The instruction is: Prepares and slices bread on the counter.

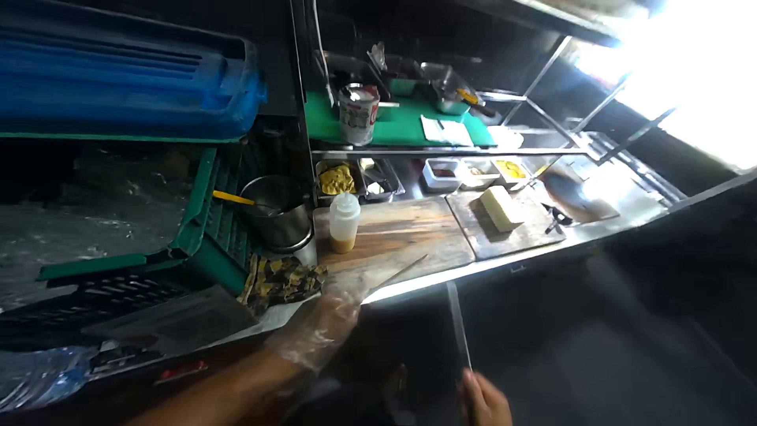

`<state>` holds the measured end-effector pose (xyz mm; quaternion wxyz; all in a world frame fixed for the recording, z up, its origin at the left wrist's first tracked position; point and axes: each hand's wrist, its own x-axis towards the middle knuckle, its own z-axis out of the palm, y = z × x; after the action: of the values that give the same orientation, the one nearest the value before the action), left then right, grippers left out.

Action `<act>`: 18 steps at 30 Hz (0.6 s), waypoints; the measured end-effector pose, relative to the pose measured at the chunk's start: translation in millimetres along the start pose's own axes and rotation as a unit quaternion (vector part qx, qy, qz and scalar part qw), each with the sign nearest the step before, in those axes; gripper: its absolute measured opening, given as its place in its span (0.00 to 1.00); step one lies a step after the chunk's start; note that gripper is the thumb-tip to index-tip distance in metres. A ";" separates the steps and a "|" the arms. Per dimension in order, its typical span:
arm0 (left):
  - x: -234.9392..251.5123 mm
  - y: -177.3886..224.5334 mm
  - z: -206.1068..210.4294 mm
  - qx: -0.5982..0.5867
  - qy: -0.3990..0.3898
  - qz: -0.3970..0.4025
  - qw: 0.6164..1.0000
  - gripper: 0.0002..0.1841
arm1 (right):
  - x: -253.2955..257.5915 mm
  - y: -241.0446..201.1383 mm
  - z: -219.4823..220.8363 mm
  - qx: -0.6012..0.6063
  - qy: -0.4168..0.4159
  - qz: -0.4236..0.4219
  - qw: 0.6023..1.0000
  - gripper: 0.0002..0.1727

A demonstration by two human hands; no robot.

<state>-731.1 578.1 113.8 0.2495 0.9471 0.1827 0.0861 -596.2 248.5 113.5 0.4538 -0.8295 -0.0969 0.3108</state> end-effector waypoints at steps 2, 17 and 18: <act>7.3 17.6 23.3 0.004 -0.050 0.029 0.998 0.18 | 24.2 -68.1 39.2 -0.039 -0.034 -0.067 0.996 0.22; -4.9 32.5 34.3 -0.027 -0.027 0.010 0.999 0.19 | 45.7 -58.5 70.9 -0.072 -0.102 -0.031 0.992 0.26; -6.9 24.3 23.7 -0.029 -0.012 -0.004 0.999 0.19 | 41.7 -35.9 56.1 -0.071 -0.092 0.000 0.993 0.27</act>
<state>-724.0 545.3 105.2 0.2795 0.9397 0.1809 0.0786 -592.8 326.2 102.7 0.3830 -0.8275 -0.1597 0.3782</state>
